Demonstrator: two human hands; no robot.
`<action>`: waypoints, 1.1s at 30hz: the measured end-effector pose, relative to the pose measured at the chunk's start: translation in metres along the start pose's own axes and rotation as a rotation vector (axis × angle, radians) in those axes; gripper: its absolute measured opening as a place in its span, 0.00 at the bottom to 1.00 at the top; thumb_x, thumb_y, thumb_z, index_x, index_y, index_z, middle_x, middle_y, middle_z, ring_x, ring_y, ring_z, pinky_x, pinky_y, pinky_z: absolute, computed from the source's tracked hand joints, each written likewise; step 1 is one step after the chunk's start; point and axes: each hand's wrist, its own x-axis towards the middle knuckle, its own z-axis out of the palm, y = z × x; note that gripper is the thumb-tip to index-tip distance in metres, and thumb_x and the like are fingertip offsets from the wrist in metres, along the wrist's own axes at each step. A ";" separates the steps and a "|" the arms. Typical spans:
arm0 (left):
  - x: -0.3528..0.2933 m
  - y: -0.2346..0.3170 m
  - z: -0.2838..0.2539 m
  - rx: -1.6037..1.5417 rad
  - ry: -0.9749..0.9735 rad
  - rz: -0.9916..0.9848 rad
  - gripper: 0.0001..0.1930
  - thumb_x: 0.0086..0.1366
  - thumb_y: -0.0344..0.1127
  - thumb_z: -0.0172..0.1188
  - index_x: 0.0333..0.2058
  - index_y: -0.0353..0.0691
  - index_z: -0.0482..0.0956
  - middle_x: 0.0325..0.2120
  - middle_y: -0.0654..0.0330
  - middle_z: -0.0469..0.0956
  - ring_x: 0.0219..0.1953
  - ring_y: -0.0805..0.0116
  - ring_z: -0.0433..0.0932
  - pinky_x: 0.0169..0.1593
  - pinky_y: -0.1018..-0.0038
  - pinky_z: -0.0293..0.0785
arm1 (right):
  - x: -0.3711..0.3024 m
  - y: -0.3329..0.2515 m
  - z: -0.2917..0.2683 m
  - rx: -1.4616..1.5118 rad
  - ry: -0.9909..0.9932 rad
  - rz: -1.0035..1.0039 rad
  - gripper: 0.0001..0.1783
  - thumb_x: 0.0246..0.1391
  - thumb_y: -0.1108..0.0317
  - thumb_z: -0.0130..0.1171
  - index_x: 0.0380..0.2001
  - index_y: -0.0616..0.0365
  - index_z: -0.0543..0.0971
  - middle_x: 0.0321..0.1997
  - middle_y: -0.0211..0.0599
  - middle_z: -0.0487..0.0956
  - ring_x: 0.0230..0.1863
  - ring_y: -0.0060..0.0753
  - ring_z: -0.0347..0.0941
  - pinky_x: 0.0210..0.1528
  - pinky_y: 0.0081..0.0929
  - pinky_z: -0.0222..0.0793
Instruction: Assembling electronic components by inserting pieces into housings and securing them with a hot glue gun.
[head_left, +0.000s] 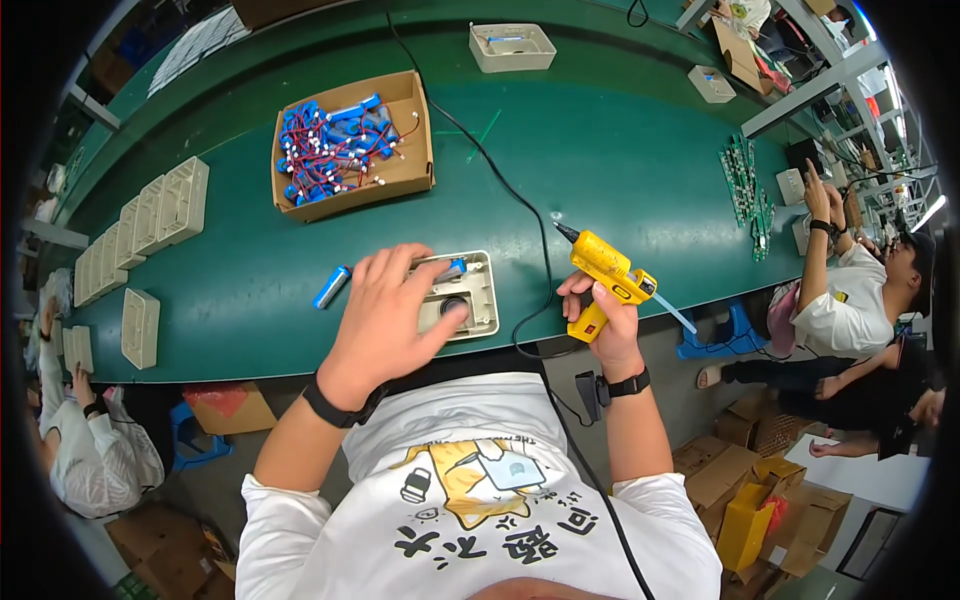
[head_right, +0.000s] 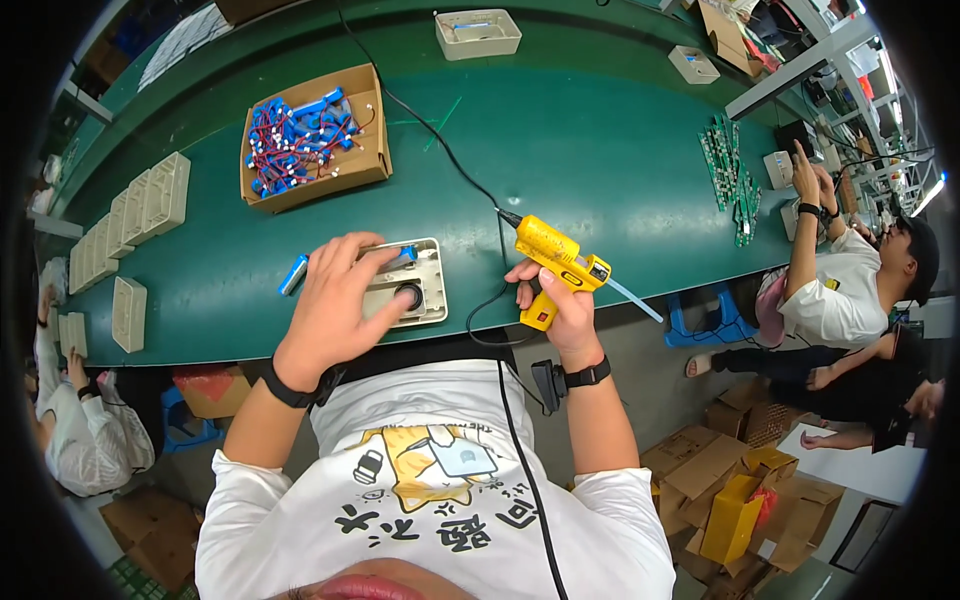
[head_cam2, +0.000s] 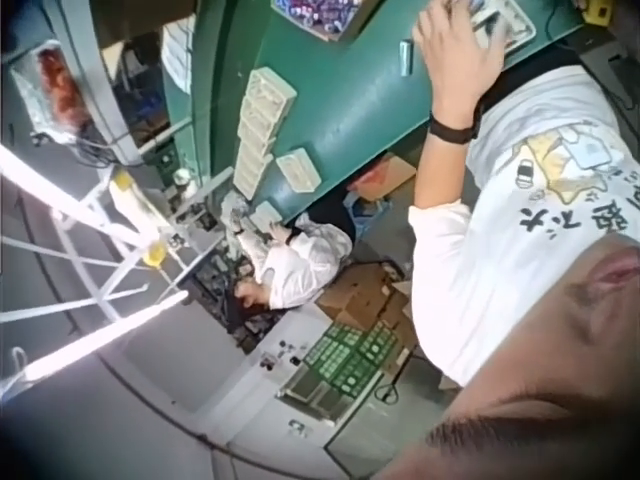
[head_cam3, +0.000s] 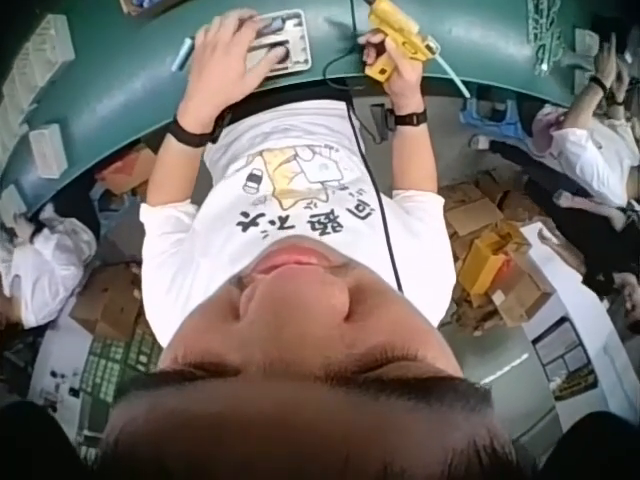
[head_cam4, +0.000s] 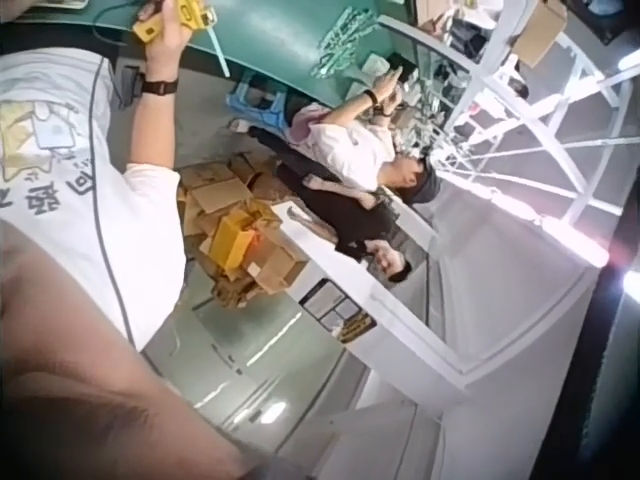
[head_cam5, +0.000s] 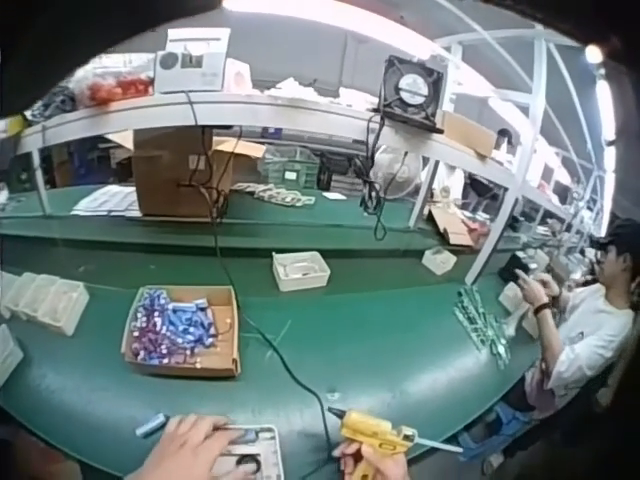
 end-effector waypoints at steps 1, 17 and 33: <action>0.003 0.002 0.003 0.026 0.042 -0.001 0.23 0.59 0.43 0.81 0.51 0.40 0.90 0.54 0.54 0.84 0.59 0.51 0.81 0.66 0.51 0.73 | 0.000 0.000 0.006 0.003 -0.008 0.006 0.16 0.75 0.58 0.60 0.47 0.62 0.83 0.49 0.55 0.87 0.32 0.33 0.79 0.44 0.38 0.80; -0.004 -0.053 0.026 -0.992 0.439 -0.441 0.08 0.81 0.35 0.64 0.45 0.36 0.86 0.46 0.50 0.92 0.45 0.54 0.92 0.53 0.59 0.86 | -0.004 -0.057 0.092 -0.375 -0.121 0.311 0.15 0.74 0.64 0.66 0.55 0.64 0.85 0.48 0.46 0.89 0.37 0.31 0.83 0.42 0.32 0.81; -0.056 -0.019 0.062 -0.941 0.624 -0.435 0.13 0.89 0.32 0.52 0.63 0.35 0.63 0.35 0.54 0.83 0.35 0.72 0.82 0.44 0.75 0.79 | 0.050 -0.053 0.164 -1.206 -0.359 0.161 0.13 0.70 0.63 0.70 0.50 0.61 0.90 0.41 0.54 0.91 0.40 0.64 0.87 0.41 0.44 0.83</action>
